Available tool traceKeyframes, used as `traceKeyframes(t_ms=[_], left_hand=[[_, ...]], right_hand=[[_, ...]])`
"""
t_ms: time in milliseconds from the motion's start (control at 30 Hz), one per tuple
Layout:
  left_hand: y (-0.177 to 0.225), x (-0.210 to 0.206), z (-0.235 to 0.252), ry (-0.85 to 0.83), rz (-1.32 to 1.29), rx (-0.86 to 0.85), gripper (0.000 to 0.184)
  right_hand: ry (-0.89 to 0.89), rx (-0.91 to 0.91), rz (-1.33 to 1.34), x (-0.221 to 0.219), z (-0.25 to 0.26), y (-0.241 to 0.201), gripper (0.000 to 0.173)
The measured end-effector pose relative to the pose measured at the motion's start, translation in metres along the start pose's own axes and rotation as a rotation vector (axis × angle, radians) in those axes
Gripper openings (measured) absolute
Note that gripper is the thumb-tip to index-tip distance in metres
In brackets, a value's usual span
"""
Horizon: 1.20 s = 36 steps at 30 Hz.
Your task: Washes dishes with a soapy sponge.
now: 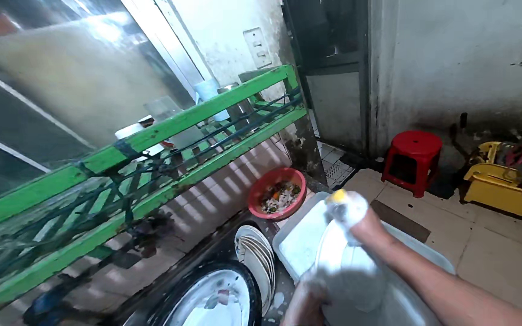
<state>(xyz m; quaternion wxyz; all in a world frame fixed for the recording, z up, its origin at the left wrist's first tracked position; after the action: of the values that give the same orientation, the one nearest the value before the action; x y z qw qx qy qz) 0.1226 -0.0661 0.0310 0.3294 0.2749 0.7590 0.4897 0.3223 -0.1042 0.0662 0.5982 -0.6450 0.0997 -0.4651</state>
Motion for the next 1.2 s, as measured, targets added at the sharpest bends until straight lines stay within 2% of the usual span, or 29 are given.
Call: traceKeyframes(t_ms=[100, 133, 167, 267, 333, 400, 433, 500, 533, 600, 667, 700, 767, 800, 867, 900, 967, 1067, 1167, 1200], left_hand=[[0.032, 0.003, 0.001, 0.038, 0.104, -0.110, 0.015], [0.041, 0.004, 0.001, 0.049, 0.112, -0.140, 0.015], [0.045, 0.006, 0.005, 0.051, 0.022, -0.156, 0.020], [0.048, 0.017, 0.003, 0.053, -0.314, -0.165, 0.036], [0.053, 0.029, 0.002, 0.138, -0.504, -0.211, 0.041], [0.055, 0.042, 0.006, 0.243, -0.540, -0.268, 0.041], [0.054, 0.045, 0.007, 0.288, -0.486, -0.290, 0.040], [0.046, 0.039, 0.004, 0.322, -0.281, -0.281, 0.039], [0.040, 0.030, 0.001, 0.285, -0.266, -0.267, 0.036], [0.037, 0.016, -0.008, 0.239, -0.328, -0.242, 0.038], [0.049, 0.022, -0.015, 0.319, -0.285, -0.287, 0.037], [0.057, 0.029, -0.016, 0.364, -0.249, -0.317, 0.040], [0.069, 0.039, -0.015, 0.390, -0.214, -0.341, 0.053], [0.070, 0.039, -0.014, 0.380, -0.195, -0.350, 0.051], [0.063, 0.030, -0.015, 0.271, -0.108, -0.361, 0.032], [0.056, 0.022, -0.017, 0.219, -0.039, -0.343, 0.025], [0.051, 0.009, -0.028, 0.174, 0.090, -0.352, 0.024], [0.076, -0.009, -0.056, 0.291, 0.227, -0.357, 0.016], [0.090, -0.021, -0.069, 0.291, 0.337, -0.664, 0.027], [0.089, -0.024, -0.070, 0.303, 0.327, -0.756, 0.020]], right_hand=[[-0.195, 0.426, 0.095, -0.029, -0.040, -0.093, 0.044], [-0.215, 0.460, 0.084, -0.032, -0.039, -0.103, 0.043], [-0.204, 0.402, 0.091, -0.030, -0.025, -0.096, 0.039], [-0.072, 0.078, 0.122, -0.005, 0.023, -0.028, 0.029], [-0.007, -0.035, 0.061, 0.004, 0.018, 0.004, 0.033], [-0.039, 0.041, 0.020, -0.013, -0.017, 0.000, 0.047], [-0.053, 0.150, 0.056, -0.025, -0.039, -0.015, 0.052], [-0.029, 0.418, 0.123, -0.039, -0.061, -0.050, 0.051], [-0.011, 0.417, 0.160, -0.039, -0.056, -0.050, 0.050], [0.019, 0.215, 0.155, -0.026, -0.025, -0.026, 0.044], [0.108, 0.080, 0.070, -0.011, -0.001, 0.000, 0.042], [0.119, 0.069, 0.088, -0.009, -0.006, 0.004, 0.045], [0.049, 0.115, 0.244, -0.024, -0.037, -0.008, 0.051], [0.014, 0.228, 0.321, -0.036, -0.052, -0.024, 0.050], [-0.015, 0.464, 0.370, -0.043, -0.067, -0.062, 0.052], [0.001, 0.452, 0.389, -0.036, -0.062, -0.069, 0.054], [0.031, 0.237, 0.352, -0.014, -0.028, -0.060, 0.047], [0.127, -0.140, 0.476, 0.002, 0.017, -0.018, 0.042], [0.047, -0.402, 0.860, -0.032, -0.009, -0.003, 0.040], [-0.044, -0.425, 0.967, -0.048, -0.026, -0.007, 0.042]])
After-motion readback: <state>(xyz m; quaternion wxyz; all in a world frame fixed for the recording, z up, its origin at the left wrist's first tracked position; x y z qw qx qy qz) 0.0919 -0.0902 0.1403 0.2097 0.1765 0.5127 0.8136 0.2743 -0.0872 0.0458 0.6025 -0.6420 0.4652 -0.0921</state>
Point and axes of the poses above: each hand's wrist, its own z-axis towards the middle knuckle, its own x-axis out of the back of the hand, y = z × x, the point moved 9 cm from there along z, towards the middle knuckle, and after that the axes turned 1 degree about y, right-handed, at the moved point
